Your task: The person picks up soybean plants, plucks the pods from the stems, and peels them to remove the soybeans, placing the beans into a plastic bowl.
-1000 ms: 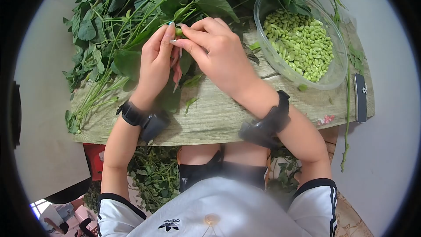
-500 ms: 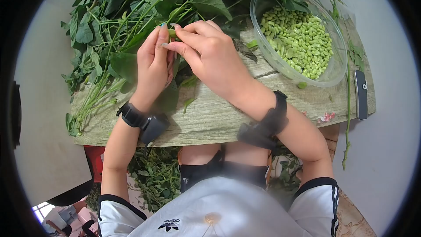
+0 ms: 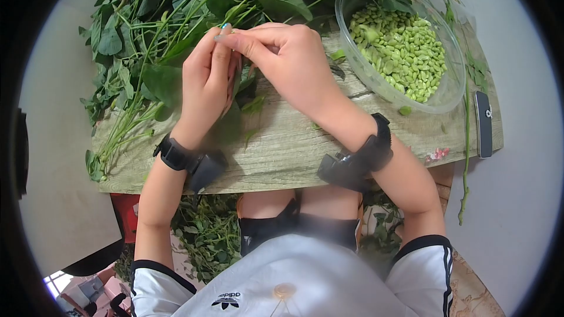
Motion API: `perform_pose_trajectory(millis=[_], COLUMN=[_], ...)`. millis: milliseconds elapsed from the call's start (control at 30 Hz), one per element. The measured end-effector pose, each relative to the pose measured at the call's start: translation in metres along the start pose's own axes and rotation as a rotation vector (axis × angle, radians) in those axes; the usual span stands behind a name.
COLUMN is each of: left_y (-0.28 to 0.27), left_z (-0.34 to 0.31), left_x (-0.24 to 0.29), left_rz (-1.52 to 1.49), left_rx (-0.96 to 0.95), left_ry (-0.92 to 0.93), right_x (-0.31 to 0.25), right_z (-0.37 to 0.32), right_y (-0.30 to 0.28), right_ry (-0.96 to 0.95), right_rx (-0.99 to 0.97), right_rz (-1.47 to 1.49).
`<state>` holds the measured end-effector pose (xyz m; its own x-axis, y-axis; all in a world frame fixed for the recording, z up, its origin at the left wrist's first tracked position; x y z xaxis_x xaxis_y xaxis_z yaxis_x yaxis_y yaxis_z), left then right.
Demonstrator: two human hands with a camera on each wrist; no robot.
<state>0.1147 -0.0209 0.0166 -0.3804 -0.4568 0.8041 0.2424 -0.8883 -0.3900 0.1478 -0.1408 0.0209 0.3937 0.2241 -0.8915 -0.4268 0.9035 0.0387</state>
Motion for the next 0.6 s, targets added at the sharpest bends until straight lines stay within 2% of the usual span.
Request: perform_pose_trajectory(millis=[33,67,133,267,400,467,500,533,600], left_y=[0.000,0.000,0.004,0.009,0.008,0.006,0.007,0.001,0.000], left_z=[0.001,0.000,-0.001,-0.004,-0.003,-0.001,0.000,0.001,-0.001], left_x=[0.000,0.001,-0.018,-0.026,-0.032,-0.016,-0.012,-0.007,0.007], left_rz=[0.056,0.055,-0.010,-0.129,-0.195,-0.089,-0.049,-0.040,0.009], left_rx=[-0.013,-0.014,-0.057,-0.107,-0.145,-0.240,-0.337,-0.332,-0.448], left_ry=[-0.001,0.002,-0.190,-0.249,-0.314,-0.297,-0.294,-0.288,-0.270], right_x=[0.008,0.011,0.007,0.002,-0.012,-0.008,0.000,-0.004,-0.003], right_z=[0.000,0.000,0.001,0.000,0.000,0.002,0.002,0.003,0.004], right_y=[0.001,0.002,0.002,-0.002,-0.009,-0.023,-0.025,-0.027,-0.034], right_ry=[0.091,0.089,0.003,0.008,-0.081,-0.018,0.130,0.120,0.178], right_rx=[-0.045,-0.043,-0.020,-0.011,-0.006,0.049,-0.002,-0.003,0.023], right_rz=[-0.030,-0.033,-0.099,-0.164,-0.311,-0.251,-0.244,-0.239,-0.230])
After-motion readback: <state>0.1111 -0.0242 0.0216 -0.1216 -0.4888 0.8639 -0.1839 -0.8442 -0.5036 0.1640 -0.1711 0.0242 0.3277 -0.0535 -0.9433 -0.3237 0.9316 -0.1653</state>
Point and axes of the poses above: each hand's wrist, its own z-axis towards the middle knuckle, its own y-axis out of the palm, x = y × z, the point moved 10 cm from there along z, towards the middle knuckle, and after that the axes turned 6 degrees about z, right-handed, at the moved point
